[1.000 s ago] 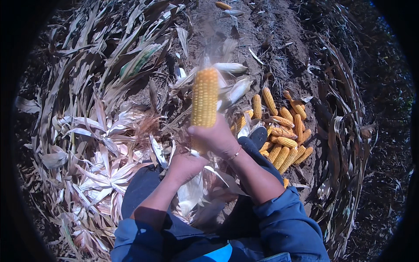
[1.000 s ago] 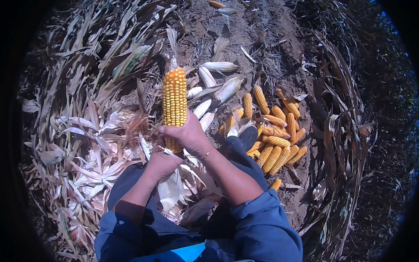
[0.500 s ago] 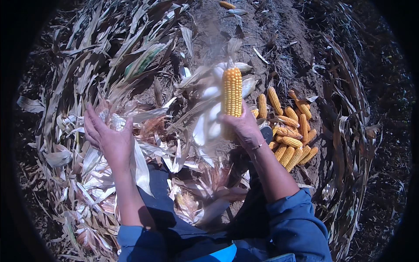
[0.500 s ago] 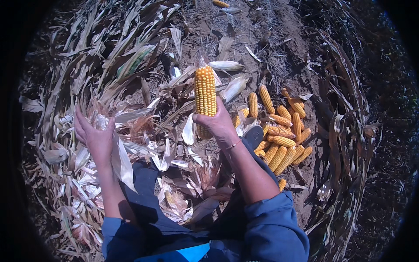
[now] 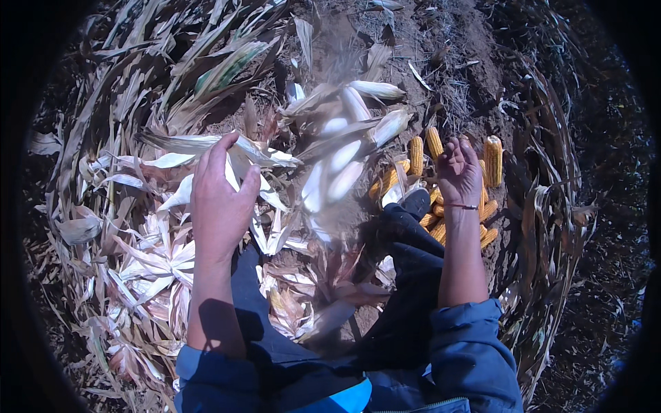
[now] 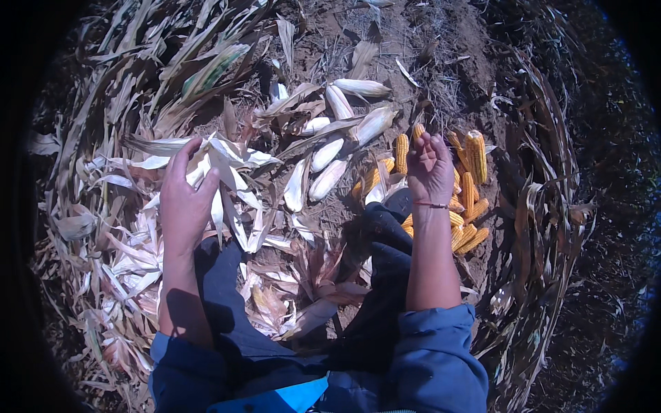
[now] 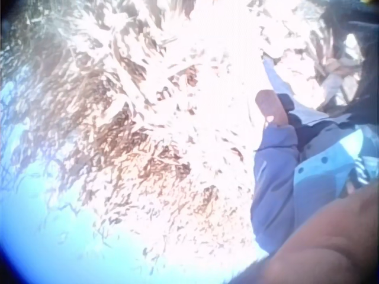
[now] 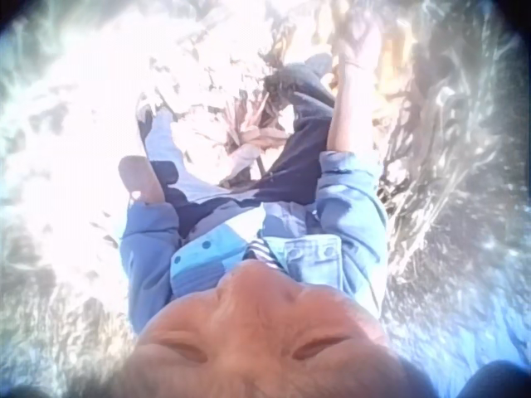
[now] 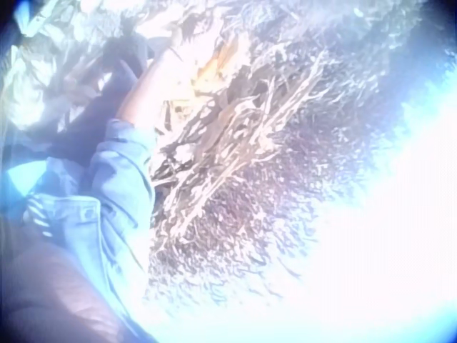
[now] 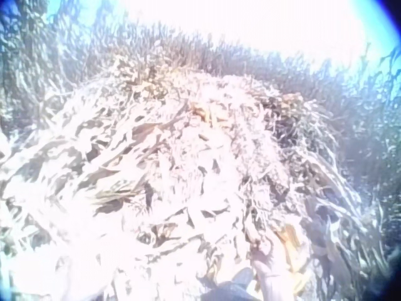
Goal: The person sits on the ground in a cornfield and shucks corn cobs by hand, removing the husks and silk. The shucked cobs are placed in a growing pile on the ground, while the discarded husks accumulate nearby.
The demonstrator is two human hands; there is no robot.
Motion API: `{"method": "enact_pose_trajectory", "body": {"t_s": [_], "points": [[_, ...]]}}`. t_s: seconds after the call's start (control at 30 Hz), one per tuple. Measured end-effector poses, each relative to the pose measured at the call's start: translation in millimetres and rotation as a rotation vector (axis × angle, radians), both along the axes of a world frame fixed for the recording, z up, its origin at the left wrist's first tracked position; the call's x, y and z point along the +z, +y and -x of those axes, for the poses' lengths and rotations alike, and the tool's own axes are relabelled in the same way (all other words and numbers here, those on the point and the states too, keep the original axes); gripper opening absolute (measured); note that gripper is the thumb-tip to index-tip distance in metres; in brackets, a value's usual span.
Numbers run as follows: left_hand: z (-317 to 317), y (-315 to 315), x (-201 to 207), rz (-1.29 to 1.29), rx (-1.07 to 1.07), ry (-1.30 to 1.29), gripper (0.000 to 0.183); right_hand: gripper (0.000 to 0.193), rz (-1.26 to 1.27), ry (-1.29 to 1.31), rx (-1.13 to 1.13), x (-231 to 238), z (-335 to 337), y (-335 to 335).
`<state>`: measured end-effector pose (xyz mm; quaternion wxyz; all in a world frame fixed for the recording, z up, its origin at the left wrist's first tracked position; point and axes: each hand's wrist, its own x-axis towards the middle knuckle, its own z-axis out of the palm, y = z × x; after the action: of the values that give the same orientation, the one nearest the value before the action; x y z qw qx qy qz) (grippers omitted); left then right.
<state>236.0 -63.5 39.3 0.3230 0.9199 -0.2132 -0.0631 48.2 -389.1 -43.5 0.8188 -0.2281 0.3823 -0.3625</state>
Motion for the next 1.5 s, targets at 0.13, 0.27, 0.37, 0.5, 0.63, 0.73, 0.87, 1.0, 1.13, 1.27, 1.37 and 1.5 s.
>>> {"method": "enact_pose_trajectory", "body": {"t_s": [0.13,0.27,0.37,0.5,0.63,0.73,0.87,1.0,1.13,1.27,1.37,1.5], "points": [[5,-6,-4,0.016,-0.058,0.054,0.047,0.018,0.266,0.456,0.644,-37,-34,47],[13,-13,2,-0.023,-0.135,0.082,0.045,0.032,0.91,0.987,1.296,-188,-26,78],[18,-12,-2,-0.126,-0.227,0.085,0.044,0.031,0.538,1.205,1.049,-257,-13,116],[23,-4,-1,-0.183,-0.322,0.074,0.049,0.036,0.382,1.273,0.756,-325,-19,155],[30,1,12,-0.225,-0.265,0.224,0.049,0.076,0.198,1.432,0.635,-313,-54,152],[26,-4,8,-0.292,-0.356,0.167,0.048,0.075,0.083,1.301,0.502,-338,-58,132],[27,-8,12,-0.24,-0.291,0.348,0.042,0.05,-0.108,1.055,0.499,-326,-60,136],[30,-5,21,-0.239,-0.38,0.239,0.043,0.038,-0.678,0.269,0.347,-277,-65,177],[28,-14,8,-0.174,-0.389,0.249,0.041,0.051,-0.655,0.08,0.377,-217,-61,211],[30,-15,4,0.031,-0.322,0.161,0.041,0.063,-0.354,-0.069,0.545,-119,-70,211],[18,-7,-2,0.152,-0.144,0.178,0.06,0.07,0.021,0.016,0.761,-42,-79,207],[8,-14,2,0.529,-0.082,0.506,0.054,0.078,0.57,0.241,1.053,36,-63,179]]}}
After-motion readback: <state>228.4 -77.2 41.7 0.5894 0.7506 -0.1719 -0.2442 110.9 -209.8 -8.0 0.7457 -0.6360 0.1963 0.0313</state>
